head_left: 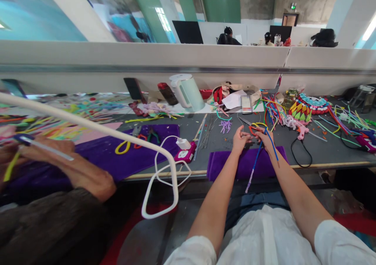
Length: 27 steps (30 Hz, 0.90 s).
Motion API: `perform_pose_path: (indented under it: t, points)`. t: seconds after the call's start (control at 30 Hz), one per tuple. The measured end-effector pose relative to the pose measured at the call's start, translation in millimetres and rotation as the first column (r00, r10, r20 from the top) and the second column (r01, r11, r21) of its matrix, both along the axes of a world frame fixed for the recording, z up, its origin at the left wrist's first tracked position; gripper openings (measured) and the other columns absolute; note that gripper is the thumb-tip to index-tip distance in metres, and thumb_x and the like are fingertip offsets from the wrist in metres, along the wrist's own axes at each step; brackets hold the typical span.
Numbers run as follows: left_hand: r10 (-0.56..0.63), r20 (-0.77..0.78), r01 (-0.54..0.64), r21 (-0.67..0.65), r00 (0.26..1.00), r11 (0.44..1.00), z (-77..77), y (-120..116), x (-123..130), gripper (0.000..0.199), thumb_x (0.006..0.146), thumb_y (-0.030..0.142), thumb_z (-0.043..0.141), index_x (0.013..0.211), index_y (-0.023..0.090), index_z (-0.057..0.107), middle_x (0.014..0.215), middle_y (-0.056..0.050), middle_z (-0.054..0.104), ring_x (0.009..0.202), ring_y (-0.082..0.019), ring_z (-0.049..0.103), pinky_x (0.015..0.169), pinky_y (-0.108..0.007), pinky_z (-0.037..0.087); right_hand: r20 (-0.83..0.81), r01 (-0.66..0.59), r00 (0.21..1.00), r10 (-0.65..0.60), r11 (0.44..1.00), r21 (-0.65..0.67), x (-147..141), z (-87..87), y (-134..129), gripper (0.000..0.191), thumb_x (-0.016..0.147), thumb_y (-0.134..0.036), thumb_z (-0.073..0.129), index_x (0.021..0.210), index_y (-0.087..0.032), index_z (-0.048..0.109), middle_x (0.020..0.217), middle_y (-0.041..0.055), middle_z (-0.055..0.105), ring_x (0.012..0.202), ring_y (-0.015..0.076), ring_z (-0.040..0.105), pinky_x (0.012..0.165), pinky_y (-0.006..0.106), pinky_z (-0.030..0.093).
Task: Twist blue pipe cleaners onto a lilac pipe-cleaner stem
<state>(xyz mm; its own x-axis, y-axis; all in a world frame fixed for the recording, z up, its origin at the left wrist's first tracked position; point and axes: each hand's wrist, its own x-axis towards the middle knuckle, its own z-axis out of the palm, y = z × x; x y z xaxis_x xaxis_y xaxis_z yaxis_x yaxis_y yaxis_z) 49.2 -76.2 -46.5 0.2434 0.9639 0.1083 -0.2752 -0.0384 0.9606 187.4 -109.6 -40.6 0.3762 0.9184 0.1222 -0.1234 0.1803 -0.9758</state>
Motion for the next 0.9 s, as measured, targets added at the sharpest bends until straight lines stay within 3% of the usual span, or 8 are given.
perform_pose_path:
  t: [0.43,0.9]
  points:
    - [-0.069,-0.102,0.069,-0.001,0.992,0.998,-11.0,5.1,3.8,0.070,0.074,0.014,0.059,0.138,0.013,0.028,0.076,0.000,0.059,0.061,-0.014,0.063,0.057,-0.029,0.053,0.002,-0.002,1.000,0.002,0.999,-0.039,-1.5,6.3,-3.7,0.039,0.060,-0.030,0.063,0.096,-0.015,0.069,0.064,0.0022,0.068,0.053,0.0137,0.060,0.041,0.020,0.043]
    - [-0.089,-0.071,0.087,-0.037,0.993,0.996,-4.6,-0.1,2.9,0.072,0.072,0.010,0.061,0.136,0.014,0.030,0.076,0.000,0.061,0.059,-0.013,0.063,0.058,-0.027,0.053,-0.040,-0.025,0.999,0.024,0.999,-0.027,-0.8,0.8,-0.7,0.036,0.060,-0.029,0.065,0.094,-0.015,0.068,0.060,-0.0001,0.066,0.049,0.0118,0.058,0.047,0.024,0.050]
